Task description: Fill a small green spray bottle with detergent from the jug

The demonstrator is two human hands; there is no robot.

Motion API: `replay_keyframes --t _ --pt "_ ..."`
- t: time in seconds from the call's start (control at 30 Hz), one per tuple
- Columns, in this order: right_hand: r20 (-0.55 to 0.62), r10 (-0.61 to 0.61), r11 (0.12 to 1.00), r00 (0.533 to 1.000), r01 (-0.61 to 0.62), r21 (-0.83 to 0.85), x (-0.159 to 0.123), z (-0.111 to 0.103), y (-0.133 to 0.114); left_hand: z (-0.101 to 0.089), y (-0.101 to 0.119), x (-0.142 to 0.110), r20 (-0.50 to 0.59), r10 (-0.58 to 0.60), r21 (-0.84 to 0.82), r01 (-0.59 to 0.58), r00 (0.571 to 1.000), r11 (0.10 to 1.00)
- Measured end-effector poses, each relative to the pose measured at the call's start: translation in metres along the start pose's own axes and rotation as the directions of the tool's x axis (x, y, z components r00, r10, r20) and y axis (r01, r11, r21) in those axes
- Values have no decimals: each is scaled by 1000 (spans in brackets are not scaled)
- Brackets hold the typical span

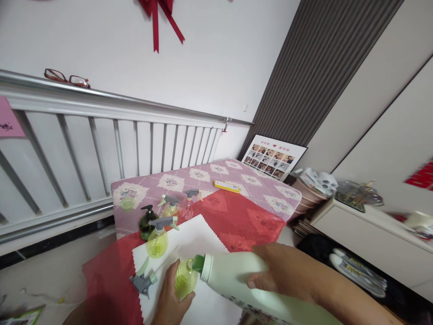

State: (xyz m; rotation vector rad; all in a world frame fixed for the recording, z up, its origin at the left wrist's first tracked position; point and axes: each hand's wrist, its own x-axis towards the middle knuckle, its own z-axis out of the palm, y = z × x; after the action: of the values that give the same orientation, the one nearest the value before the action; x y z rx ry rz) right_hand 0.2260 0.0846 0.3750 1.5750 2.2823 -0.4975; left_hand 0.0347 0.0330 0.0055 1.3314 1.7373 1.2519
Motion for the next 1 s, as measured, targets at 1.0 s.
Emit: replay_keyframes --t 1.0 --pt "54 36 998 998 -33 -44 3 -4 -1 -5 6 -2 39 9 -26 -8 999 1000"
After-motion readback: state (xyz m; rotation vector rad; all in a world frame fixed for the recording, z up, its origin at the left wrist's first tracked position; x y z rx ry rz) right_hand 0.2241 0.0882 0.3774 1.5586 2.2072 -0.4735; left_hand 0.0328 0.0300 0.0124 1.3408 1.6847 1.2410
